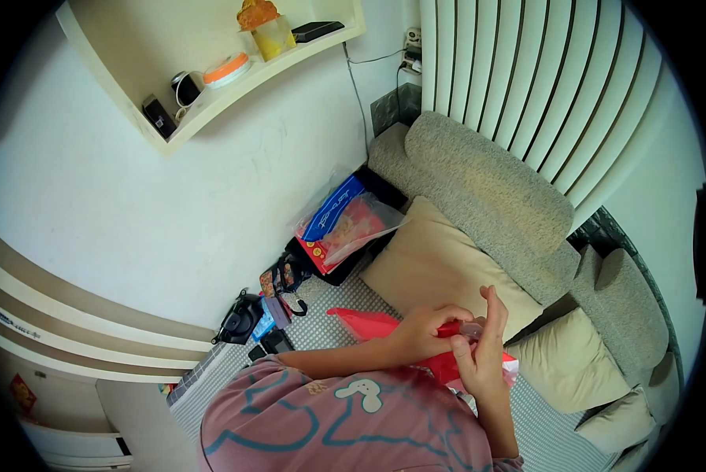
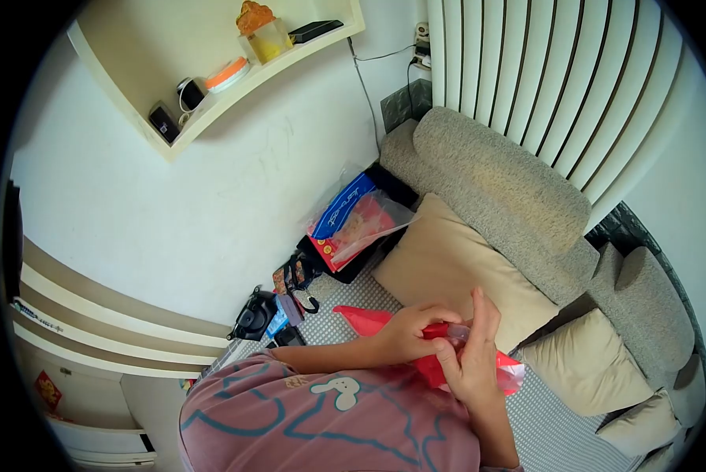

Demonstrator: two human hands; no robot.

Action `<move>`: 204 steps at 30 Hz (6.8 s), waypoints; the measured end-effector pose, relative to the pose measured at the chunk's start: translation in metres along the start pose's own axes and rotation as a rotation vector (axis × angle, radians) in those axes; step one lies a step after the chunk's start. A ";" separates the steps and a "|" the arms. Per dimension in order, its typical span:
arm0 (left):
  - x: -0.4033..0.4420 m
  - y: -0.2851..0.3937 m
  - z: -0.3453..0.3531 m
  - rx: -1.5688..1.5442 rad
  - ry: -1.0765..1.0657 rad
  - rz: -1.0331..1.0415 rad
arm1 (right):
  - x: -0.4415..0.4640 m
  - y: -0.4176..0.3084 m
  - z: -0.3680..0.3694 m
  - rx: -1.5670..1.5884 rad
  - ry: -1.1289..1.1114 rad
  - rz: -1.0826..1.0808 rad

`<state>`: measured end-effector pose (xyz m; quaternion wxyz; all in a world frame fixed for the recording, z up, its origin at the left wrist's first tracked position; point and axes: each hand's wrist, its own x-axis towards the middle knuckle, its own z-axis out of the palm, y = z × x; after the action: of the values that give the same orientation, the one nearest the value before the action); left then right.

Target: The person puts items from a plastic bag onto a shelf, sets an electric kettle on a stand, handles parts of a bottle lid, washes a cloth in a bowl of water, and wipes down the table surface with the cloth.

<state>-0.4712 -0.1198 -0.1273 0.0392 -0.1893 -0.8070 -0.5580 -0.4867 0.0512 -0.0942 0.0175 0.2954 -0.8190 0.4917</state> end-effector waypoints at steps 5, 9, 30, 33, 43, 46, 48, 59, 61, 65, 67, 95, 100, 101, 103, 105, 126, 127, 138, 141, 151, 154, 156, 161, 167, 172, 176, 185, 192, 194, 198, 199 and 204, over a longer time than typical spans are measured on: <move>0.011 0.007 -0.012 -0.390 0.275 -0.183 | -0.002 0.010 0.004 -0.424 -0.063 -0.093; 0.017 0.010 -0.049 -0.482 0.316 -0.269 | -0.013 0.024 0.020 0.120 -0.260 0.156; 0.091 0.103 -0.507 0.905 0.731 -0.811 | -0.054 0.033 0.012 0.204 -0.196 0.545; 0.105 0.095 -0.496 1.212 0.998 -0.452 | -0.057 0.035 0.012 0.204 -0.149 0.589; 0.168 0.082 -0.491 0.661 0.690 -0.296 | -0.061 0.051 0.026 0.311 0.007 0.659; 0.163 0.090 -0.469 0.492 0.700 -0.252 | -0.056 0.047 0.021 0.333 0.040 0.686; 0.164 0.091 -0.468 0.496 0.767 -0.229 | -0.058 0.057 0.021 0.316 0.044 0.682; 0.178 0.086 -0.474 0.861 0.798 -0.406 | -0.043 0.051 0.026 0.318 0.053 0.683; 0.180 0.087 -0.473 1.108 0.847 -0.517 | -0.042 0.052 0.028 0.245 0.023 0.674; 0.178 0.097 -0.513 0.966 0.755 -0.398 | -0.041 0.053 0.032 0.288 0.059 0.673; 0.169 0.097 -0.541 0.835 0.672 -0.266 | -0.040 0.050 0.031 0.255 0.047 0.687; 0.189 0.055 -0.573 0.682 0.838 -0.241 | -0.038 0.051 0.044 0.342 0.029 0.722; 0.189 0.061 -0.538 0.834 0.996 -0.125 | -0.042 0.055 0.047 0.340 0.034 0.713; 0.192 0.055 -0.543 0.835 0.994 -0.125 | -0.041 0.054 0.047 0.341 0.033 0.714; 0.200 0.043 -0.551 0.867 1.150 -0.043 | -0.039 0.050 0.046 0.300 0.026 0.680; 0.203 0.039 -0.550 0.852 1.189 -0.039 | -0.039 0.051 0.046 0.301 0.028 0.679; 0.197 0.108 -0.552 1.528 0.898 -0.161 | -0.032 0.064 0.051 0.293 -0.025 0.697; 0.197 0.123 -0.543 1.329 0.803 -0.186 | -0.029 0.061 0.049 0.254 -0.040 0.669; 0.188 0.121 -0.540 0.960 0.493 -0.349 | -0.028 0.059 0.050 0.339 -0.038 0.714; 0.178 0.110 -0.548 0.538 0.452 -0.353 | -0.030 0.062 0.052 0.351 -0.025 0.742; 0.189 0.088 -0.569 0.062 0.445 -0.279 | -0.031 0.069 0.061 0.268 -0.001 0.690; 0.194 0.079 -0.581 0.019 0.454 -0.249 | -0.031 0.067 0.063 0.301 0.017 0.695; 0.194 0.078 -0.585 0.012 0.498 -0.240 | -0.035 0.071 0.064 0.301 0.018 0.702; 0.185 0.091 -0.579 0.242 0.691 -0.316 | -0.040 0.077 0.068 0.306 0.040 0.715; 0.225 0.118 -0.560 0.216 0.817 -0.176 | -0.035 0.075 0.071 0.271 0.025 0.715; 0.278 0.111 -0.541 0.319 0.893 -0.220 | -0.033 0.070 0.073 0.269 0.072 0.711; 0.304 0.088 -0.548 0.381 0.937 -0.250 | -0.036 0.058 0.065 0.233 0.119 0.750; 0.336 0.061 -0.613 0.880 0.913 -0.348 | -0.039 0.066 0.066 0.368 0.198 0.885; 0.321 0.081 -0.567 1.065 1.006 -0.507 | -0.030 0.068 0.073 0.473 0.190 0.954; 0.321 0.080 -0.565 1.102 0.990 -0.526 | -0.032 0.073 0.075 0.494 0.189 0.972; 0.320 0.073 -0.563 1.227 1.025 -0.436 | -0.024 0.068 0.073 0.452 0.166 0.949; 0.320 0.072 -0.559 1.300 1.042 -0.407 | -0.019 0.061 0.071 0.495 0.173 1.006; 0.316 0.078 -0.550 1.259 1.026 -0.464 | -0.022 0.073 0.073 0.438 0.135 0.946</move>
<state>-0.8177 -0.5170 0.2342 0.3835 0.3155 -0.8678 -0.0151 -0.4865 0.0268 -0.1973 -0.2160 -0.1422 -0.7379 0.6234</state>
